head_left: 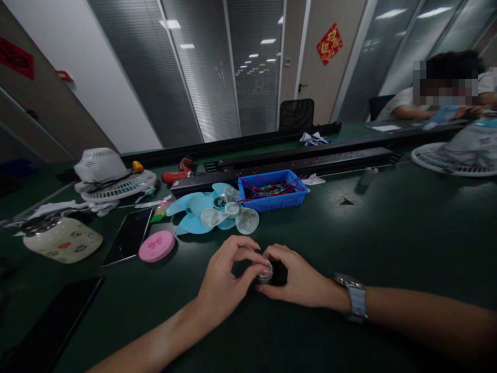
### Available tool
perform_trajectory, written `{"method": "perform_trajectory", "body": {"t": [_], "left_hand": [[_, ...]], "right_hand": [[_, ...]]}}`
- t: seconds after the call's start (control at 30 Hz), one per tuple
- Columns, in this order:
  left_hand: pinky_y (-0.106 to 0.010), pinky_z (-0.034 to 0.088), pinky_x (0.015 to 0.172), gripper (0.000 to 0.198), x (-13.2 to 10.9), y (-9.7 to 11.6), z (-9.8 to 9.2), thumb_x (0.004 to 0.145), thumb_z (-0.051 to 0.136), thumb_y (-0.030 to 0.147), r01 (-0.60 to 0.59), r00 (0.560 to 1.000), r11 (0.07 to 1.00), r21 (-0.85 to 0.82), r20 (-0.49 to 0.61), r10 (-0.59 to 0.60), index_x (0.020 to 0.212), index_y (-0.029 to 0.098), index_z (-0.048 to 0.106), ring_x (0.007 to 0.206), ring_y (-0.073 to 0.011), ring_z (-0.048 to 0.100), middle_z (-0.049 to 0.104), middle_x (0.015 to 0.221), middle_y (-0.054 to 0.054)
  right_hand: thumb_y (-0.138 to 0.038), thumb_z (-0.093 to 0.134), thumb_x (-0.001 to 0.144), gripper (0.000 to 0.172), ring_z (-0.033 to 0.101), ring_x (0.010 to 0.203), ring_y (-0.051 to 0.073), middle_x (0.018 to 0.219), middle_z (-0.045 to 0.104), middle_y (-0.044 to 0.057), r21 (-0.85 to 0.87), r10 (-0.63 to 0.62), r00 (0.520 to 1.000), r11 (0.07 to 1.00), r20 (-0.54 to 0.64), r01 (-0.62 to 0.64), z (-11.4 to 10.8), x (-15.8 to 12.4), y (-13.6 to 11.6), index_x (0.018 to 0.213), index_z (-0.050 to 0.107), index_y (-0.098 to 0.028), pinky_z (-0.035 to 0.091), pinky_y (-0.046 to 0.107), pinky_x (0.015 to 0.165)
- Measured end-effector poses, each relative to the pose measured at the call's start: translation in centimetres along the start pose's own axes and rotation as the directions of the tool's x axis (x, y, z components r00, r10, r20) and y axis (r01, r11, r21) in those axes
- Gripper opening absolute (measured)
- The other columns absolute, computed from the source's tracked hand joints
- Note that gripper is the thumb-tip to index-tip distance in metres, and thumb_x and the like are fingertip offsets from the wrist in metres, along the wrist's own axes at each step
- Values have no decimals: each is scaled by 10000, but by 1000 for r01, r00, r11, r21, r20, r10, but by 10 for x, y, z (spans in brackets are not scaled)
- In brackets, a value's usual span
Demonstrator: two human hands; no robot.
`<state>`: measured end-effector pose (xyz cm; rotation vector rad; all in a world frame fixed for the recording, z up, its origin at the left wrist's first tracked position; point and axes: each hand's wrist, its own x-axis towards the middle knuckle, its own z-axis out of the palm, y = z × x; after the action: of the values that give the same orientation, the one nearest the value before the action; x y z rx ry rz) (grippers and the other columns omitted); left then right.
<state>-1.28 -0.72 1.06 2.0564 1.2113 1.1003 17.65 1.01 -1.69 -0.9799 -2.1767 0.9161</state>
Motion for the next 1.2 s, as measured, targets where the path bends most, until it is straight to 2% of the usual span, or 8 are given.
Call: {"method": "perform_trajectory", "body": {"t": [0.23,0.43,0.63,0.77,0.93,1.03,1.13,1.2], "left_hand": [[-336,504,792,352,0,1,2,756,743,206,1,1000,1000,-31,-18,-2,1021,221,512,817,-191,694,706,830,1],[-390,460,912,421,2,0,-2,774,741,258,8,999,1000,20,52,-9,1116,244,496,997,-230,669,726,938,-16],[-356,469,901,240,1,0,-5,842,660,213,-46,993,999,14,107,44,1055,238,554,1010,-207,657,695,1044,-31],[-315,461,926,263,1,0,-8,884,587,157,-50,982,998,-49,180,58,1122,241,514,1044,-174,641,680,1078,-21],[-293,461,926,286,3,1,-9,864,626,153,-28,983,996,-83,180,43,1105,248,506,1004,-152,660,702,1042,5],[-294,466,919,319,3,2,-7,850,651,150,-30,989,995,-93,139,43,1107,252,493,963,-148,675,734,947,26],[-291,491,871,319,2,2,-5,857,637,140,-53,990,993,-102,124,65,1116,248,484,903,-148,689,747,895,32],[-289,502,847,295,2,1,-5,861,626,132,-72,990,992,-101,116,83,1100,240,492,893,-152,691,749,888,26]], "right_hand": [[-306,754,700,268,539,817,172,864,582,0,-1,-2,1000,1000,-6,2,1,0,1,837,550,-199,414,293,721],[-328,757,697,288,531,830,177,882,563,9,-29,12,1000,1000,-7,-12,2,-1,3,851,553,-196,412,292,714],[-308,753,702,295,547,862,184,920,587,13,-15,-9,1000,1000,-1,9,2,-1,2,899,561,-202,422,309,753],[-303,758,698,311,553,863,190,934,602,19,-11,-27,999,1000,-17,27,3,0,3,925,572,-201,429,322,761],[-242,728,719,459,554,1013,216,1094,589,48,165,-12,1000,986,1,12,-8,-2,-5,1132,530,-216,436,374,895],[-187,590,799,401,516,1106,229,1155,540,76,304,75,986,952,-151,-26,-23,-13,-23,1183,486,-228,411,413,966],[-207,566,813,408,486,1173,238,1170,534,72,394,-29,982,913,-189,103,-35,-35,-45,1205,470,-267,401,399,1005],[-261,605,809,351,545,1097,243,1083,583,69,440,-141,989,885,-53,150,-37,-53,-56,1152,534,-265,468,366,920]]}}
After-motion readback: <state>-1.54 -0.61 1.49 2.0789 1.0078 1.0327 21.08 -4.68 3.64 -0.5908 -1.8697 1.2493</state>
